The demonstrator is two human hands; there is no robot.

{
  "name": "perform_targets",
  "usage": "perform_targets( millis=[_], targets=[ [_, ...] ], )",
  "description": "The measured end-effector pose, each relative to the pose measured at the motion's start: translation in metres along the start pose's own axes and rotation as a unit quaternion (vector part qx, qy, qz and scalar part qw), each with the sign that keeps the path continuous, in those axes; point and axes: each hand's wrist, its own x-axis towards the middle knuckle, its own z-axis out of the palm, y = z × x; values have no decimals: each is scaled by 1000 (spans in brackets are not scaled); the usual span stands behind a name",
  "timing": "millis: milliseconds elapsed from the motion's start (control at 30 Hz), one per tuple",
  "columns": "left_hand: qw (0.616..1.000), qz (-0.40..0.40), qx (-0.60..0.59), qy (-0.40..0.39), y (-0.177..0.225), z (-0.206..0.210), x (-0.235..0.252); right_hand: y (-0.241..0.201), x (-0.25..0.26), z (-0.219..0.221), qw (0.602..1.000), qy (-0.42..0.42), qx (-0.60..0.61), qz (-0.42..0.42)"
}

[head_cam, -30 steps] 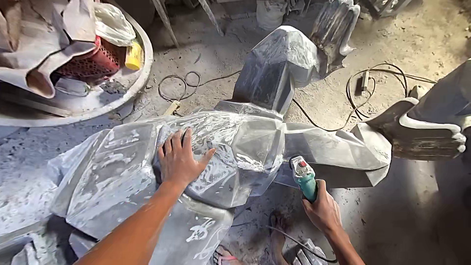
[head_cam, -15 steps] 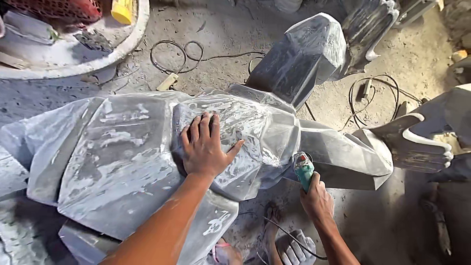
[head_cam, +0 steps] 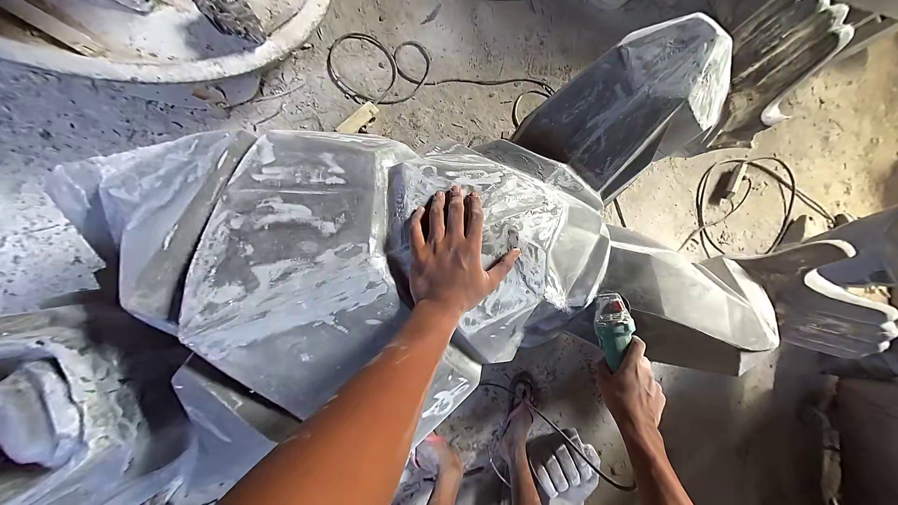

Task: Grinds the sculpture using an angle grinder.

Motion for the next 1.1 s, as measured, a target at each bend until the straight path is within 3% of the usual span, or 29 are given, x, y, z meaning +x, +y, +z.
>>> perform_targets(
  millis=[300, 567, 900, 1000, 1100],
  targets=[
    [1000, 5, -3, -11, -1, 0, 2, 3, -4, 8, 1000, 2, -4, -27],
    [1000, 3, 12, -6, 1, 0, 2, 12, 8, -7, 998, 36, 50, 16],
    [1000, 8, -1, 8, 2, 0, 2, 10, 11, 1, 1000, -9, 19, -15],
    [1000, 9, -8, 12, 3, 2, 2, 17, 8, 1, 998, 5, 64, 17],
    [1000, 8, -2, 15, 2, 2, 1, 32, 6, 10, 978, 21, 203, 32]
  ],
)
